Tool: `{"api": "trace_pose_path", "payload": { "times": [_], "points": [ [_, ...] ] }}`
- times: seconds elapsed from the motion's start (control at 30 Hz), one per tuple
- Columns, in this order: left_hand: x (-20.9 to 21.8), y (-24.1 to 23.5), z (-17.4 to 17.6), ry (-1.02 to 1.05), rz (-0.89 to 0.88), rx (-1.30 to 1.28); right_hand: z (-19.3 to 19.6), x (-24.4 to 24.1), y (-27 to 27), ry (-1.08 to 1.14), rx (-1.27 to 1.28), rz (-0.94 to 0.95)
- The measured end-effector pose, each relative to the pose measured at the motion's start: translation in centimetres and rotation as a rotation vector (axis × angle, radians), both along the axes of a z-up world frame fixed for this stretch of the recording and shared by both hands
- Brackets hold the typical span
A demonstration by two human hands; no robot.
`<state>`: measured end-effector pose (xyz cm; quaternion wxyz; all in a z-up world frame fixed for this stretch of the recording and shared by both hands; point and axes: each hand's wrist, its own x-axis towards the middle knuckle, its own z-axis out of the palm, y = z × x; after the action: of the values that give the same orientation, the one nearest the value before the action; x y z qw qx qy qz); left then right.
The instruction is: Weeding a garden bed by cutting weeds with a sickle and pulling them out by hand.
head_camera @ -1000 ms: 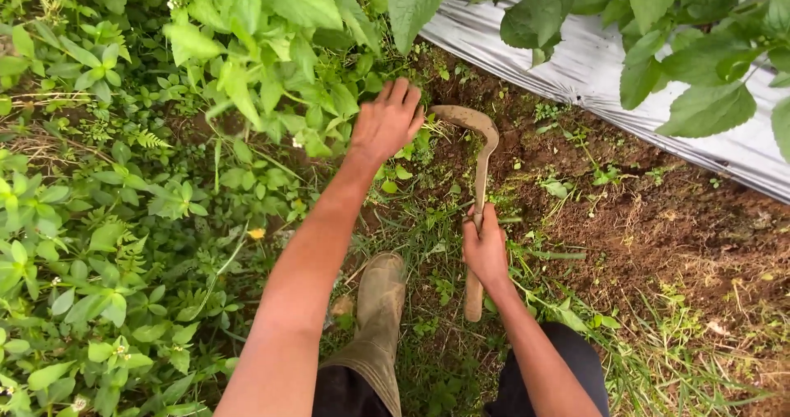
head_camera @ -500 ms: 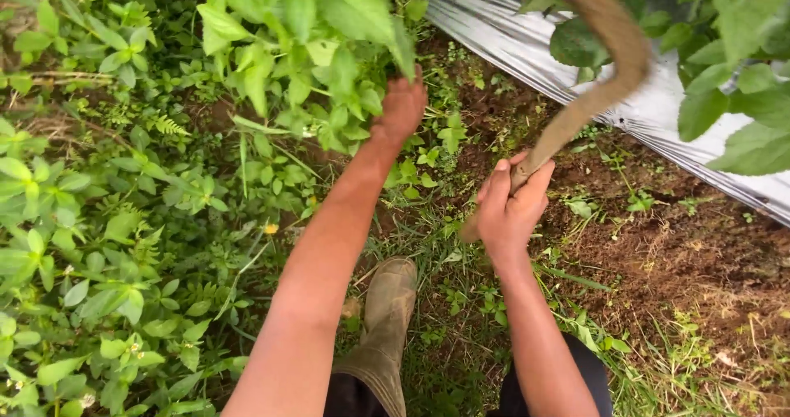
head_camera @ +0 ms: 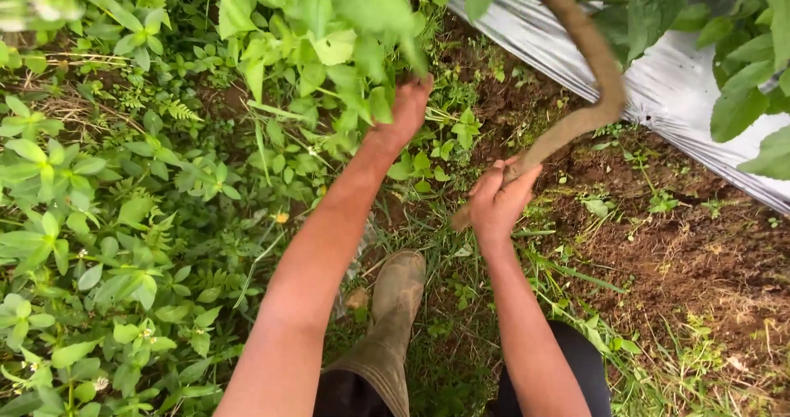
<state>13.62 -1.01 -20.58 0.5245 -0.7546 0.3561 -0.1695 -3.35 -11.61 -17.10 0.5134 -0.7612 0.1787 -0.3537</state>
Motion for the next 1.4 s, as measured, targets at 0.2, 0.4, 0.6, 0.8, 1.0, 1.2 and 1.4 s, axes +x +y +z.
{"api": "trace_pose_path", "payload": {
  "times": [0.2,0.4,0.6,0.8,1.0,1.2,1.4],
  "points": [
    [-1.7,2.9,2.4,-0.189,-0.061,0.461,-4.8,-3.8,-1.8,0.761,-0.136,0.271],
    [-0.9,5.9,0.8,0.245,-0.17,0.382,-0.8,-2.1,-1.0,0.12,-0.002,0.076],
    [-1.6,5.5,-0.3,0.437,-0.066,0.074,-4.8,-5.1,-0.7,0.797,0.081,0.29],
    [-2.3,6.0,-1.8,0.628,0.042,-0.228,-0.6,-5.0,-1.6,0.476,0.036,0.168],
    [-3.3,6.3,-3.4,0.817,0.158,-0.529,-6.8,-5.5,-1.9,0.225,0.182,0.133],
    [-3.8,6.1,-5.5,0.993,0.301,-0.854,-6.1,-12.2,-2.5,0.79,0.094,0.158],
    [-3.0,6.4,-6.9,0.9,0.104,-1.046,-1.8,-4.3,-2.3,0.09,0.126,0.088]
  ]
}}
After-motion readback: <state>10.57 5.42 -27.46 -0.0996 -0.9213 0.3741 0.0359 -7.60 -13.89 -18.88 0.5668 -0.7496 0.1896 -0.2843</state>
